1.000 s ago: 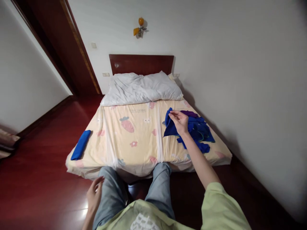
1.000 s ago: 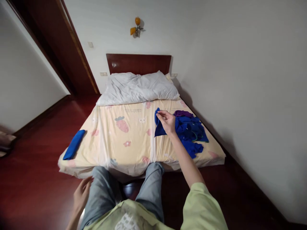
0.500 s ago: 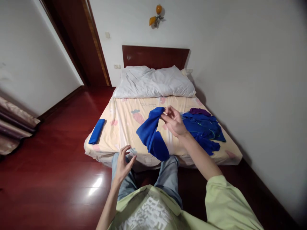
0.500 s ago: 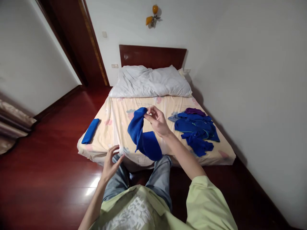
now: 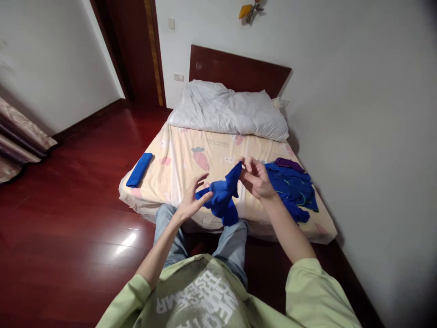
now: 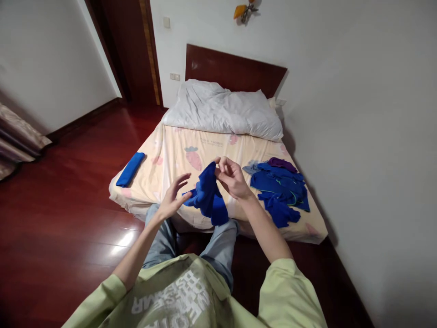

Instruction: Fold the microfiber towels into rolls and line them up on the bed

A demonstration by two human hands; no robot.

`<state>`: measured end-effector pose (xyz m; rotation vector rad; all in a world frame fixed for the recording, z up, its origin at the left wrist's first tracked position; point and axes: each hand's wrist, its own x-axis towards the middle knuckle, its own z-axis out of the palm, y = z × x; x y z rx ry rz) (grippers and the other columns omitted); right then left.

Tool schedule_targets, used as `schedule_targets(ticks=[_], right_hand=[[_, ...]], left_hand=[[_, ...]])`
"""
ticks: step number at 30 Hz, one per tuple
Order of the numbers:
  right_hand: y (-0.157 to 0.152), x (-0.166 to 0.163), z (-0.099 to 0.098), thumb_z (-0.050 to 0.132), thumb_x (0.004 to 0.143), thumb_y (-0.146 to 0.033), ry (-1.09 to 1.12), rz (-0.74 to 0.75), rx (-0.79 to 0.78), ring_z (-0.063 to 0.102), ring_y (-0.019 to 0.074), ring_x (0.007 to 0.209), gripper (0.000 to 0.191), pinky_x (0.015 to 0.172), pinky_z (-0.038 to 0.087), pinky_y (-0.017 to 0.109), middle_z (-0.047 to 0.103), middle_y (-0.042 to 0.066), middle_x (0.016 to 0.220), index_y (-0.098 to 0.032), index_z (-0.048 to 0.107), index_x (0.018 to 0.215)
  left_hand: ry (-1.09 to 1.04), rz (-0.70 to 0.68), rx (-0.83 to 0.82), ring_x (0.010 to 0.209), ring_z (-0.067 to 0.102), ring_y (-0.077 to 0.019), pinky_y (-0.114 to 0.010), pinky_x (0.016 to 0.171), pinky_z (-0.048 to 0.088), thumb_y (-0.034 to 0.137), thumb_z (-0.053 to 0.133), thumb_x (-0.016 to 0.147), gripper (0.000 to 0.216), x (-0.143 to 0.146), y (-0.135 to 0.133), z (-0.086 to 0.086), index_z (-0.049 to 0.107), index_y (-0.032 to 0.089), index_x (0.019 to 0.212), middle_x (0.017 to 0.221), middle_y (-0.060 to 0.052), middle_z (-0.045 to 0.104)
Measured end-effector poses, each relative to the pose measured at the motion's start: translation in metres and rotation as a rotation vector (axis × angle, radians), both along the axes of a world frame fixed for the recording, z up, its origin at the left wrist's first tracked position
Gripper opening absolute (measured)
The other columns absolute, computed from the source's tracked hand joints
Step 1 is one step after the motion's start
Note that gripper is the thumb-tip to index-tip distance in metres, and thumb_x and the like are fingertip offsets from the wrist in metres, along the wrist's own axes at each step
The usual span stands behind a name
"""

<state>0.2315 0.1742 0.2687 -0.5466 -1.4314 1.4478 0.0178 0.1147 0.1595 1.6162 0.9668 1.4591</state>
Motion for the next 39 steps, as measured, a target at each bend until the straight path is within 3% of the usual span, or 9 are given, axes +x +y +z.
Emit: schedule_targets(ticks=[3, 6, 9, 14, 21, 25, 32, 36, 39], right_hand=[[0.003, 0.003, -0.010, 0.090, 0.071, -0.039, -0.018, -0.020, -0.002, 0.053, 0.0122, 0.072, 0.054, 0.064, 0.050, 0.025, 0.059, 0.000, 0.095, -0.023, 0.038, 0.070], [0.004, 0.010, -0.018, 0.088, 0.073, -0.039, -0.022, -0.013, -0.001, 0.054, 0.0137, 0.077, 0.053, 0.071, 0.052, 0.026, 0.058, 0.000, 0.094, -0.023, 0.038, 0.070], [0.001, 0.020, -0.020, 0.086, 0.076, -0.039, -0.037, -0.006, 0.001, 0.054, 0.0144, 0.077, 0.052, 0.074, 0.052, 0.027, 0.056, 0.001, 0.091, -0.023, 0.037, 0.070], [-0.009, 0.037, -0.019, 0.082, 0.079, -0.042, -0.104, 0.086, 0.017, 0.050, 0.0152, 0.069, 0.052, 0.070, 0.051, 0.030, 0.049, 0.000, 0.080, -0.024, 0.035, 0.067], [-0.022, 0.070, -0.033, 0.078, 0.083, -0.041, -0.239, -0.027, 0.096, 0.048, 0.0159, 0.072, 0.049, 0.071, 0.049, 0.030, 0.052, 0.002, 0.085, -0.024, 0.035, 0.068], [-0.027, 0.082, -0.039, 0.079, 0.082, -0.043, -0.290, -0.085, 0.102, 0.049, 0.0153, 0.073, 0.048, 0.066, 0.046, 0.028, 0.055, 0.003, 0.091, -0.024, 0.036, 0.070], [-0.010, 0.095, -0.054, 0.080, 0.081, -0.046, -0.210, -0.413, 0.137, 0.057, 0.0137, 0.078, 0.046, 0.067, 0.048, 0.025, 0.059, 0.002, 0.098, -0.024, 0.040, 0.073], [0.000, 0.100, -0.079, 0.082, 0.079, -0.047, -0.276, -0.591, 0.194, 0.061, 0.0152, 0.084, 0.043, 0.074, 0.050, 0.026, 0.064, 0.002, 0.094, -0.023, 0.048, 0.072], [-0.007, 0.083, -0.097, 0.081, 0.079, -0.050, -0.336, -0.626, 0.206, 0.062, 0.0162, 0.079, 0.043, 0.070, 0.051, 0.027, 0.067, 0.003, 0.085, -0.023, 0.049, 0.067]], left_hand=[[0.040, -0.257, -0.057, 0.129, 0.058, -0.0291, -0.045, 0.113, 0.045, 0.050, 0.069, 0.091, 0.057, 0.010, 0.017, 0.013, 0.059, 0.020, 0.138, 0.140, -0.014, 0.061], [0.097, -0.313, -0.098, 0.125, 0.060, -0.0315, -0.047, 0.112, 0.045, 0.055, 0.071, 0.087, 0.063, 0.022, 0.027, 0.013, 0.062, 0.018, 0.136, 0.134, -0.013, 0.065], [0.002, -0.388, -0.093, 0.135, 0.053, -0.0353, -0.048, 0.115, 0.040, 0.061, 0.077, 0.080, 0.081, 0.030, 0.037, 0.009, 0.055, 0.019, 0.145, 0.145, -0.015, 0.058], [-0.156, -0.748, -0.141, 0.134, 0.053, -0.0351, -0.046, 0.110, 0.042, 0.078, 0.060, 0.083, 0.082, 0.039, 0.056, 0.017, 0.059, 0.023, 0.143, 0.142, -0.015, 0.059], [-0.099, -0.863, -0.239, 0.088, 0.061, -0.0188, -0.032, 0.081, 0.048, 0.060, 0.084, 0.073, 0.074, 0.052, 0.062, 0.027, 0.067, 0.016, 0.129, 0.095, -0.007, 0.064], [-0.051, -0.887, -0.265, 0.079, 0.056, -0.0150, -0.029, 0.074, 0.046, 0.058, 0.083, 0.074, 0.065, 0.053, 0.054, 0.023, 0.069, 0.014, 0.118, 0.088, -0.004, 0.060], [0.321, -0.788, -0.206, 0.068, 0.048, -0.0117, -0.024, 0.063, 0.039, 0.056, 0.069, 0.087, 0.043, 0.032, 0.048, -0.009, 0.063, 0.014, 0.081, 0.073, 0.001, 0.054], [0.409, -0.405, -0.210, 0.068, 0.053, -0.0135, -0.025, 0.064, 0.041, 0.059, 0.053, 0.096, 0.049, -0.007, 0.050, -0.019, 0.064, 0.015, 0.079, 0.073, -0.001, 0.058], [0.460, -0.160, -0.152, 0.087, 0.063, -0.0194, -0.029, 0.078, 0.049, 0.058, 0.054, 0.096, 0.046, -0.028, 0.047, -0.006, 0.071, 0.015, 0.094, 0.093, -0.007, 0.069]])
